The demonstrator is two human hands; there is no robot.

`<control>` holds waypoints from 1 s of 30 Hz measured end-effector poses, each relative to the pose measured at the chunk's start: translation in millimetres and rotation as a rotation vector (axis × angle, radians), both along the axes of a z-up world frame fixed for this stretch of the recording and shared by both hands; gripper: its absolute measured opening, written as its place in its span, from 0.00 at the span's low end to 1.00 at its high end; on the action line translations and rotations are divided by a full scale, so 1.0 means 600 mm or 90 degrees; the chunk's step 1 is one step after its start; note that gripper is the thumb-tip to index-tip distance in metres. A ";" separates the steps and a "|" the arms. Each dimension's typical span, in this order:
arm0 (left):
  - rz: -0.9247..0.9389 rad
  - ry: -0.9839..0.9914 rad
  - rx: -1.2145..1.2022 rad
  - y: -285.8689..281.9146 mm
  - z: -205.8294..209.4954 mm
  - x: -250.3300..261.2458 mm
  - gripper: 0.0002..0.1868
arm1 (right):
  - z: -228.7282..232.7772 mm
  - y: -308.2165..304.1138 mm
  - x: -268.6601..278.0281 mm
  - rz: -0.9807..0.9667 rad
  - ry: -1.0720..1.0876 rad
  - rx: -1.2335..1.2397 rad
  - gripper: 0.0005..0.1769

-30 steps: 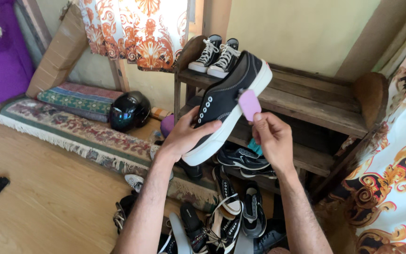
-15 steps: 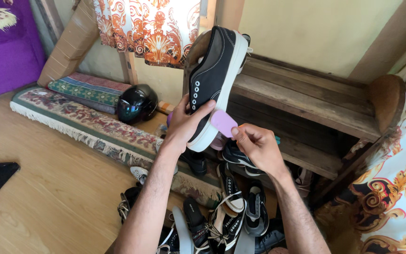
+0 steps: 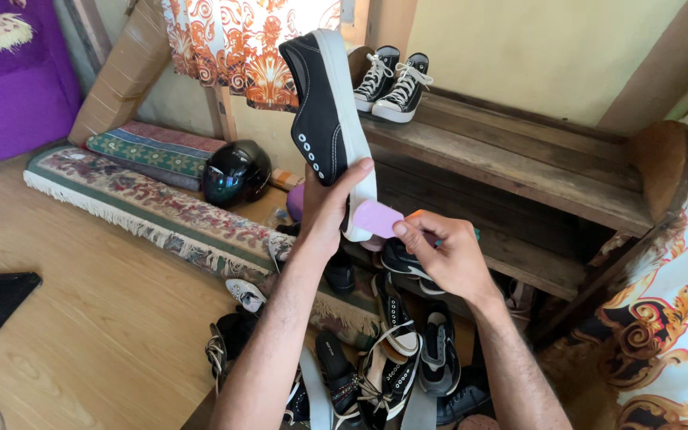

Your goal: The person laces a black high-top sneaker on a wooden shelf, then picks up a black slip-on shoe and scrubs its upper and sole with a pink brush. The person places the slip-on back among other shoes on the floor.

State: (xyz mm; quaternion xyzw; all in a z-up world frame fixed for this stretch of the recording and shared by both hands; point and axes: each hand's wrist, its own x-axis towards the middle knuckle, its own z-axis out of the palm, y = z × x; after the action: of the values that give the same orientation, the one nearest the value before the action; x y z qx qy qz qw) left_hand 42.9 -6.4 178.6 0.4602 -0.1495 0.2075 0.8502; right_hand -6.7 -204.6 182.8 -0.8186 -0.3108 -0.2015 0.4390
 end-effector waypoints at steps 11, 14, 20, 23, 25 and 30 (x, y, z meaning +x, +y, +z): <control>-0.175 0.183 -0.149 0.030 0.015 0.003 0.48 | -0.004 -0.008 0.017 -0.064 -0.178 -0.191 0.10; -0.300 0.133 -0.181 0.048 0.019 -0.007 0.48 | -0.013 -0.011 0.040 -0.213 -0.175 -0.175 0.10; -0.342 0.003 -0.208 0.050 0.017 -0.012 0.44 | -0.023 -0.047 0.058 -0.116 0.006 0.106 0.10; -0.337 -0.018 -0.274 0.044 0.011 -0.006 0.38 | -0.036 -0.048 0.070 0.048 0.067 0.192 0.09; -0.346 0.000 -0.313 0.041 0.002 0.001 0.34 | -0.045 -0.045 0.074 0.113 0.082 0.198 0.08; -0.378 0.051 -0.352 0.041 -0.019 0.022 0.28 | -0.047 -0.043 0.071 0.264 0.062 0.134 0.10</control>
State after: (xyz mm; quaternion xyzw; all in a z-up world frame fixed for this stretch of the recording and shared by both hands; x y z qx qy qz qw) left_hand 55.8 18.0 167.0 0.1583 -0.1814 -0.0330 0.9700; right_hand 35.8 -230.4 154.4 -0.6959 -0.4280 -0.0983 0.5682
